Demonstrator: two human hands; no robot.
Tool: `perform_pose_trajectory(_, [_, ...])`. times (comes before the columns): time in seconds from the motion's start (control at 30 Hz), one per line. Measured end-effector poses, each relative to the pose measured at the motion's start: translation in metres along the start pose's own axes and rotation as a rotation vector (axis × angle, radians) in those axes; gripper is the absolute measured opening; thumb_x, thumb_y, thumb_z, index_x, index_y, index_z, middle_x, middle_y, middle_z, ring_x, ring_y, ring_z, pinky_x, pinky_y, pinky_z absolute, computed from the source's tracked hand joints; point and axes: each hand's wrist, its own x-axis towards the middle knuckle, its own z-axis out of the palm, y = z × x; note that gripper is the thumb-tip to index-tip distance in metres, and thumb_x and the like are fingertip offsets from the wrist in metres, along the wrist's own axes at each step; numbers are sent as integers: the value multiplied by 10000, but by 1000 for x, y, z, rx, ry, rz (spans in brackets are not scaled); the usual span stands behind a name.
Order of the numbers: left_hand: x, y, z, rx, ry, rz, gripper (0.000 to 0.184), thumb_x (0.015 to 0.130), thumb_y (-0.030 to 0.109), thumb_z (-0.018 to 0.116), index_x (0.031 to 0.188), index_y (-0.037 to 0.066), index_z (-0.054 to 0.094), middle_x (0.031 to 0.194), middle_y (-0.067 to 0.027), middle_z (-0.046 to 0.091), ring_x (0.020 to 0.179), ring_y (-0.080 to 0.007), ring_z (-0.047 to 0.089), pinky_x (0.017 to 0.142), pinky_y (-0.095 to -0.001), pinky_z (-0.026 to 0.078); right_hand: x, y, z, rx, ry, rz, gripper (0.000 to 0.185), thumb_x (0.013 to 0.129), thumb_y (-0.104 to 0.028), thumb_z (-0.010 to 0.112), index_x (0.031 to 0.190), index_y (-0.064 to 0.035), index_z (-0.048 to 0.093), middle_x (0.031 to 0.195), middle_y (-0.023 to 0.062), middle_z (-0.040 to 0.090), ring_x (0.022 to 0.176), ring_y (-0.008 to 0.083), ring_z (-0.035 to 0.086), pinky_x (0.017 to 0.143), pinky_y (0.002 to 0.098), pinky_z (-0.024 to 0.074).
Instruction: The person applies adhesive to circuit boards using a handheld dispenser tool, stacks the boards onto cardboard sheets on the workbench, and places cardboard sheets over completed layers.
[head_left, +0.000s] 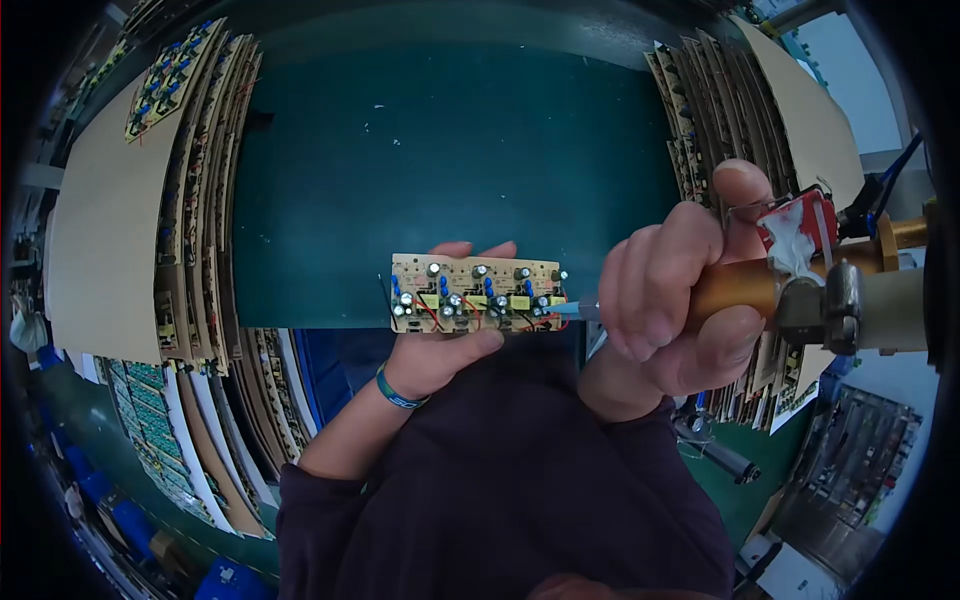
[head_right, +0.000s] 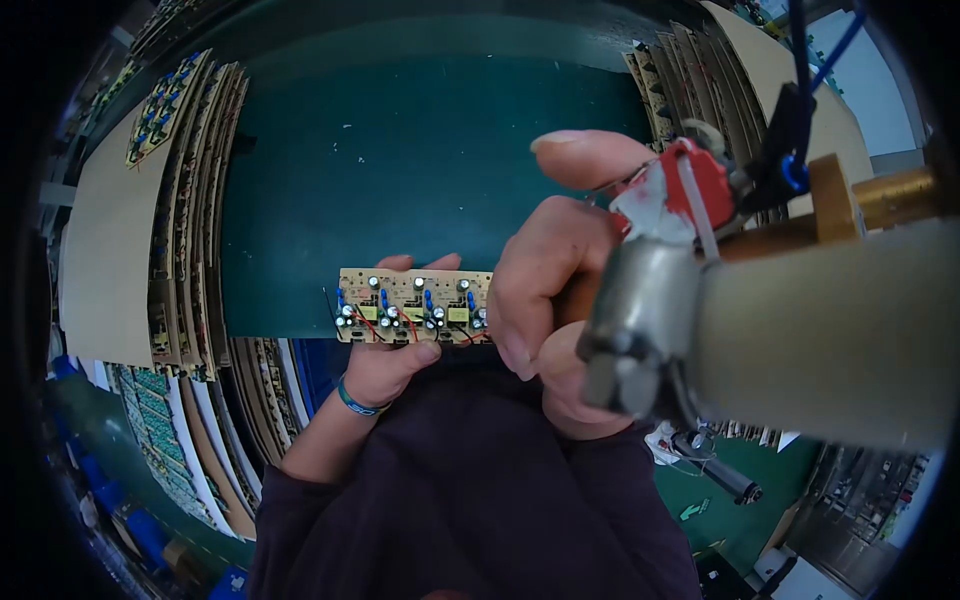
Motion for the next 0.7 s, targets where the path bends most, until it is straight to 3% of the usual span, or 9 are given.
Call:
perform_pose_trajectory(0.17, [-1,-3,4,9,12,-28,748,767,-80,646,1353,115,225,1421,-196,328,1271,-288,405,1026,-419,391,1,1,2,85,1,2,703,901,-363,578,1369,-7,192,664,20,491,447,90,440,394,209,409])
perform_pose_trajectory(0.7, [1,-4,9,27,-24,-81,732,769,-72,643,1345,83,219,1401,-194,368,1268,-260,414,1023,-392,395,-5,5,2,118,-73,56,664,886,-354,608,1339,-39,239,659,24,484,461,92,445,416,221,414])
